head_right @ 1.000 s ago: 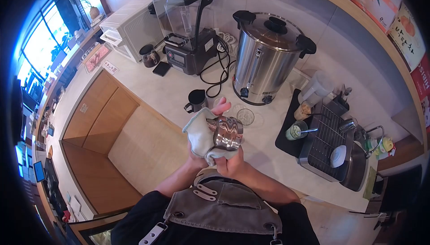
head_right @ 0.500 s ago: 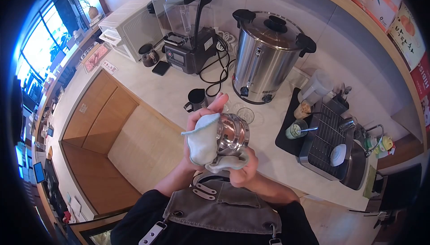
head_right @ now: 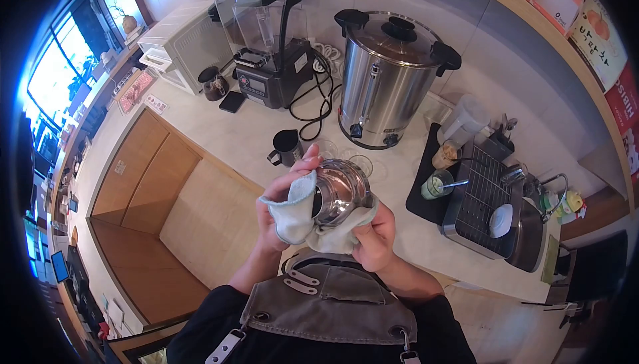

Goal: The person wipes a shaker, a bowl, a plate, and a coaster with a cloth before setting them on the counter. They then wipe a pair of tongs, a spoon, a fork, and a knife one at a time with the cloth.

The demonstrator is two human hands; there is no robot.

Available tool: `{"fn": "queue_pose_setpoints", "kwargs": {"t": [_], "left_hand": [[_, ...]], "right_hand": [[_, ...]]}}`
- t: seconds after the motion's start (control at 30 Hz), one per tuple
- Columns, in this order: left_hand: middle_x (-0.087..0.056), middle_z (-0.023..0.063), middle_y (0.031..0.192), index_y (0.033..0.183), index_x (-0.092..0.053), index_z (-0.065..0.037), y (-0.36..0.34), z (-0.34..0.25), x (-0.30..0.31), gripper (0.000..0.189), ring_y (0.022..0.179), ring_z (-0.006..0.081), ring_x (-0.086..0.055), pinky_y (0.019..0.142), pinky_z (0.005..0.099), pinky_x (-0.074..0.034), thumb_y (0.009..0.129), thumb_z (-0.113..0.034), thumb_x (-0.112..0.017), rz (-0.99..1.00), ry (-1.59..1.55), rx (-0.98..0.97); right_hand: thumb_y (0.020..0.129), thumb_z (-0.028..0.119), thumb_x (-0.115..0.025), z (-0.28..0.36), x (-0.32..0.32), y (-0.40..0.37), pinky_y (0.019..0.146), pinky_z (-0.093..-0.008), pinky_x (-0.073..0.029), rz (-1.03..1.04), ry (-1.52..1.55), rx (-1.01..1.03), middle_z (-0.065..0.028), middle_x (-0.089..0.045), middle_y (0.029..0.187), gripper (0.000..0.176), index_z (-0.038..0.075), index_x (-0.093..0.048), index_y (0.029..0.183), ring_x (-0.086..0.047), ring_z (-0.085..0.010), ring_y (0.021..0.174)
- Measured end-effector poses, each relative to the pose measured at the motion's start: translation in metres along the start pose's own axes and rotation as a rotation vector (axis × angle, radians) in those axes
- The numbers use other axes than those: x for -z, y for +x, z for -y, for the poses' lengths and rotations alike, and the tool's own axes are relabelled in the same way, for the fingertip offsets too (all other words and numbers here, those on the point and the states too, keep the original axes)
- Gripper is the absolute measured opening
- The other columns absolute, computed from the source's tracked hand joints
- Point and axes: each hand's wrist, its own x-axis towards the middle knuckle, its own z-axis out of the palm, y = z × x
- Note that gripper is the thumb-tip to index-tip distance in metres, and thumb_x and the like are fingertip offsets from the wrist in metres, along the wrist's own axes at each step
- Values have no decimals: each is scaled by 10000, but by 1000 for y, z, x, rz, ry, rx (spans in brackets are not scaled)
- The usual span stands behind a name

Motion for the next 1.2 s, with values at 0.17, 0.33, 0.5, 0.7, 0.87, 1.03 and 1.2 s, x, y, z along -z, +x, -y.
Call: {"fn": "queue_pose_setpoints", "kwargs": {"t": [0.17,0.33,0.5,0.7,0.87,1.03,1.2], "left_hand": [[-522,209,1408,1311,-556,28,-5,2,3,513,1448,396,-297,1205,545,-152,842,-86,-729,-3,-63,10],[-527,211,1401,1280,-572,24,-10,5,4,455,1447,404,-292,1204,568,-125,878,-145,-701,-10,-93,-3],[-532,188,1399,1214,-605,-15,-13,6,0,407,1463,406,-255,1201,579,-117,882,-220,-723,-34,-170,-26],[-521,176,1417,1194,-593,-64,-10,3,2,378,1486,437,-156,1202,579,-106,924,-317,-671,-19,-107,-57],[-507,205,1426,1150,-559,-73,-9,6,0,318,1485,445,-158,1194,580,-121,961,-321,-621,-30,-179,-68],[-487,238,1433,1146,-538,-73,-12,2,-6,291,1480,440,-183,1191,568,-137,970,-295,-607,-51,-246,20],[-458,253,1451,1177,-523,-79,-12,-3,-12,302,1482,428,-187,1196,548,-144,967,-277,-615,-58,-252,40]], "right_hand": [[938,183,-624,3,2,2,916,-343,-529,23,28,-38,-155,-642,1199,427,-35,-510,1287,-658,-218,1052],[924,202,-639,6,3,2,899,-328,-528,41,-30,-64,-146,-646,1188,462,-48,-509,1290,-660,-206,1035],[904,216,-665,4,-3,-2,887,-326,-529,29,-58,-16,-141,-652,1170,506,-63,-504,1294,-659,-202,1023],[938,133,-607,1,-3,-5,902,-294,-483,129,-199,-10,-104,-654,1151,403,-76,-521,1271,-618,-146,1020],[895,60,-608,-3,-3,-9,866,-298,-493,169,-359,135,-123,-666,1128,342,-86,-566,1201,-634,-161,974],[804,29,-644,8,-7,-2,818,-354,-526,271,-743,423,-206,-671,1078,338,-111,-613,1109,-678,-275,917],[774,17,-650,17,-13,7,830,-417,-532,305,-857,532,-231,-670,1066,354,-129,-622,1095,-676,-375,933]]}}
